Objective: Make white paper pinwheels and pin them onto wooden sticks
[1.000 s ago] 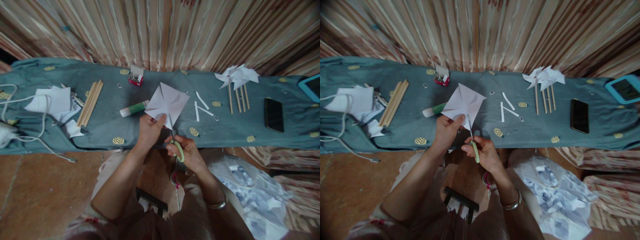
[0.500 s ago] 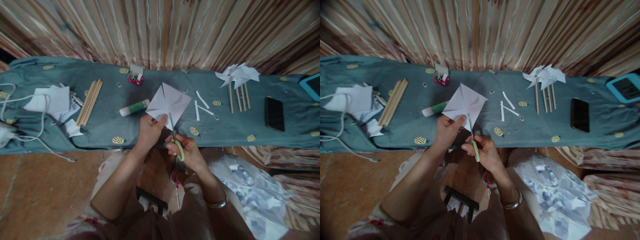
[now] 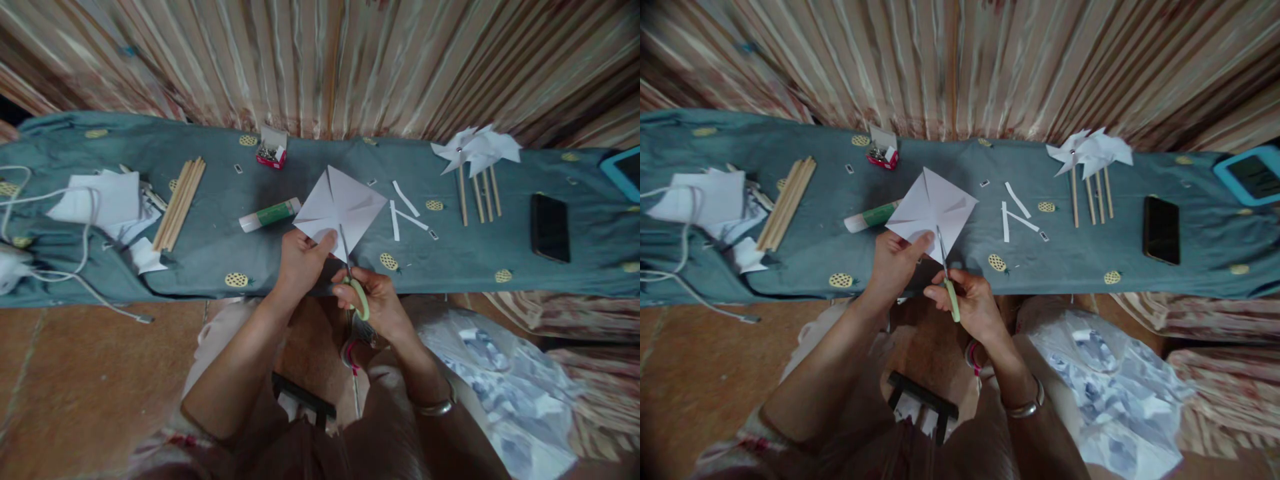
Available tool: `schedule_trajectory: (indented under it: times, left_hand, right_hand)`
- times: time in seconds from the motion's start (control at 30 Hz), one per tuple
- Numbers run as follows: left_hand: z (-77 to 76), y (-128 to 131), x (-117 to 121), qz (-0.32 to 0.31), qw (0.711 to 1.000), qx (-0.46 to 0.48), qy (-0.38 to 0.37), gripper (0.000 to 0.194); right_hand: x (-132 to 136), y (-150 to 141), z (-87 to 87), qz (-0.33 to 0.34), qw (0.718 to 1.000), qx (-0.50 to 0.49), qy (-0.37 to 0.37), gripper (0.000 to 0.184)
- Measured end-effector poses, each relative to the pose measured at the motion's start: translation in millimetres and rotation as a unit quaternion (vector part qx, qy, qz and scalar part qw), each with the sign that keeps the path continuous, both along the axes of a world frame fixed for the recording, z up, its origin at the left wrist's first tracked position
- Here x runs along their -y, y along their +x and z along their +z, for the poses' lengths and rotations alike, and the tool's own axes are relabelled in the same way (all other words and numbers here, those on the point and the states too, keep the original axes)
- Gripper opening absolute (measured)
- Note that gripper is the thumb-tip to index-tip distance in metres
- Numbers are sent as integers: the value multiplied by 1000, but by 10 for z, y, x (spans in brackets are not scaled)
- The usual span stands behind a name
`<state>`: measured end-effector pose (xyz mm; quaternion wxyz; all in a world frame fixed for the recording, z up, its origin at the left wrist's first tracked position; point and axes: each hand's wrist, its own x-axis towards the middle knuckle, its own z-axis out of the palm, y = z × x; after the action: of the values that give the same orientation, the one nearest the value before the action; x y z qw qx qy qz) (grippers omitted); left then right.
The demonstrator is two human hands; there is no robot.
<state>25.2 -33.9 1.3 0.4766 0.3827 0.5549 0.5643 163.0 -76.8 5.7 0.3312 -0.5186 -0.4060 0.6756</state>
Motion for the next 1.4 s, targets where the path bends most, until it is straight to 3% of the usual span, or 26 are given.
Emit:
schedule_trajectory:
  times: [1.03,1.4]
  left_hand:
    - [34,6,2,2,1000,14,7,17]
    - [1,-14,-33,4,1000,4,3,21]
  right_hand:
    - [8,9,-56,-9,999,-28,13,32]
    - [7,45,-45,28,999,31,-3,39]
